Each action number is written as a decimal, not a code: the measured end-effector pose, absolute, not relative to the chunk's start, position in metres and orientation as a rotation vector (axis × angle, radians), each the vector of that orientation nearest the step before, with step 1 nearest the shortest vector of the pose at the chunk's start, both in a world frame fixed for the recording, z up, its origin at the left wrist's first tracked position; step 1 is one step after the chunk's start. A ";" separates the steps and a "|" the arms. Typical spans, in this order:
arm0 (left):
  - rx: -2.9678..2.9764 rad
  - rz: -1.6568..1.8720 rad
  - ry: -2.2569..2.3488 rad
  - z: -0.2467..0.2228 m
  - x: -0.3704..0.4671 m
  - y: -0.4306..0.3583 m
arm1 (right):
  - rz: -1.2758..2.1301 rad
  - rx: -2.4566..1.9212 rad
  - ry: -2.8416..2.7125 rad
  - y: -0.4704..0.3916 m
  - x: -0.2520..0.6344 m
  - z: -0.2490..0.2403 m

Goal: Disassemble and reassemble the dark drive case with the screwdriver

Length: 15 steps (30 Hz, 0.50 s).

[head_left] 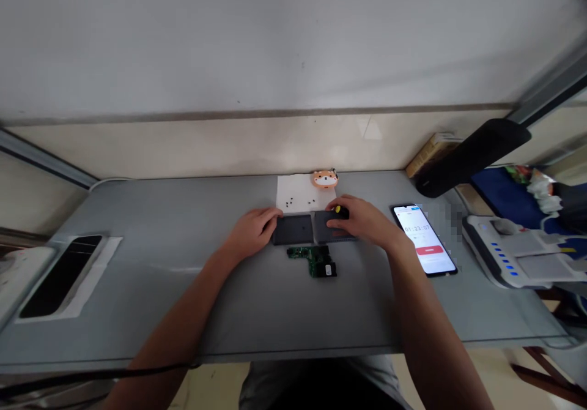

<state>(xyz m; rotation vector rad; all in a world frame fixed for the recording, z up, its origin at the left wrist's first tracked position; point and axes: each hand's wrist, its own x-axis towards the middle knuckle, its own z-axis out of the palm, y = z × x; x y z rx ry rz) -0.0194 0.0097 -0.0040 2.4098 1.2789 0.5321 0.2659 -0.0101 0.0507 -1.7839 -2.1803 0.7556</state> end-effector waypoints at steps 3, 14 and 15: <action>2.408 0.537 1.287 -0.004 -0.018 0.010 | 0.774 -1.806 -2.176 -0.010 0.265 0.053; 2.401 0.521 1.288 -0.006 -0.019 0.011 | 0.813 -1.807 -2.166 -0.009 0.264 0.053; 2.408 0.518 1.282 -0.007 -0.019 0.011 | 0.830 -1.802 -2.158 -0.010 0.264 0.053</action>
